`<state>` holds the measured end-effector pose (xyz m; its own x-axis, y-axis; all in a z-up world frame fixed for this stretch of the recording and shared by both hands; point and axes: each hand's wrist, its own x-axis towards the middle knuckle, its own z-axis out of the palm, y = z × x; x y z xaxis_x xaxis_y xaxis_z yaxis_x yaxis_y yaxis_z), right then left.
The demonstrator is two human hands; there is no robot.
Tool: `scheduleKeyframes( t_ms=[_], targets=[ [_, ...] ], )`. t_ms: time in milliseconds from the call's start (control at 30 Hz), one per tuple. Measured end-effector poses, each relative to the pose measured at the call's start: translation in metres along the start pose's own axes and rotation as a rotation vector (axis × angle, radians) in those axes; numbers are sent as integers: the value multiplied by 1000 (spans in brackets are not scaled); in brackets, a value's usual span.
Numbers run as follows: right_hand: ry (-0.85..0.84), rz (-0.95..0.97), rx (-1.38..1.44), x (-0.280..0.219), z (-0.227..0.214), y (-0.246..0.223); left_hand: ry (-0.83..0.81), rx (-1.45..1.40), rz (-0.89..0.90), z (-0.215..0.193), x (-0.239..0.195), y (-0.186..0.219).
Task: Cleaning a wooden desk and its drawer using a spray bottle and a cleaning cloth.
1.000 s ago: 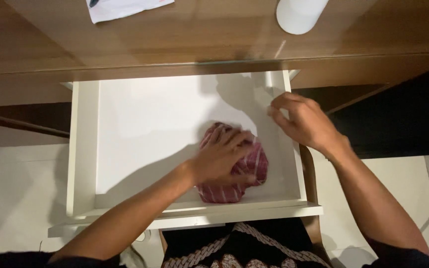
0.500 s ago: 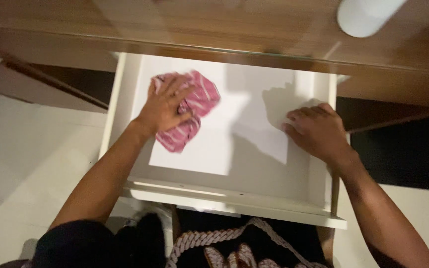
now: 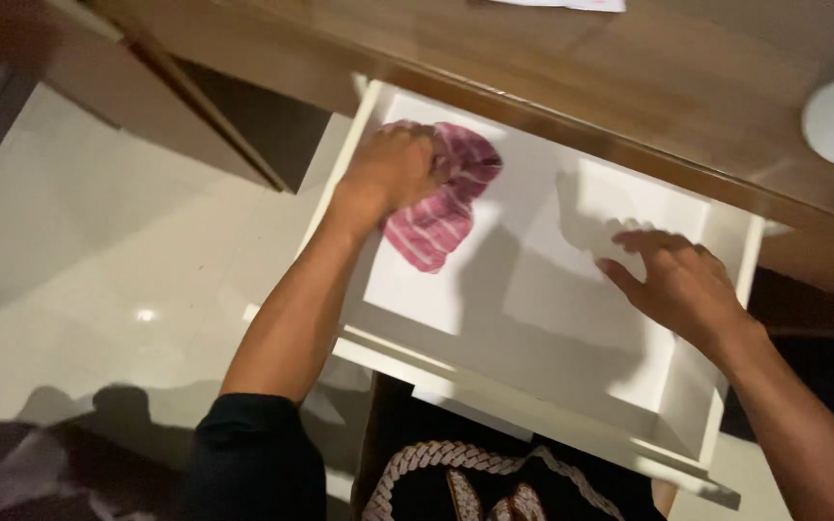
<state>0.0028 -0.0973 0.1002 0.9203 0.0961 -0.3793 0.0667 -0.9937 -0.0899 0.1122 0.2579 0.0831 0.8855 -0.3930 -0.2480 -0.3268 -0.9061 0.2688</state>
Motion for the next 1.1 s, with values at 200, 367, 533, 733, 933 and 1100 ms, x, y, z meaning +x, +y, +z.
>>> scheduleKeyframes(
  t_ms=[200,367,533,733,933,1100],
  targets=[
    [77,-654,188,69,-15,-111,71,-301,-348,-57,-74,-21],
    [50,-801,65,143,17,-180,273,-281,-83,15,-82,-79],
    [7,-769,98,161,48,-209,-37,-508,-302,-12,-87,-60],
    [162,-874,178,137,79,-217,117,-592,-321,-6,-82,-58],
    [112,-959,144,82,94,-236,290,-475,-211,2,-85,-59],
    [-74,-1327,244,65,94,-225,394,-479,-171,2,-89,-53]
  ],
)
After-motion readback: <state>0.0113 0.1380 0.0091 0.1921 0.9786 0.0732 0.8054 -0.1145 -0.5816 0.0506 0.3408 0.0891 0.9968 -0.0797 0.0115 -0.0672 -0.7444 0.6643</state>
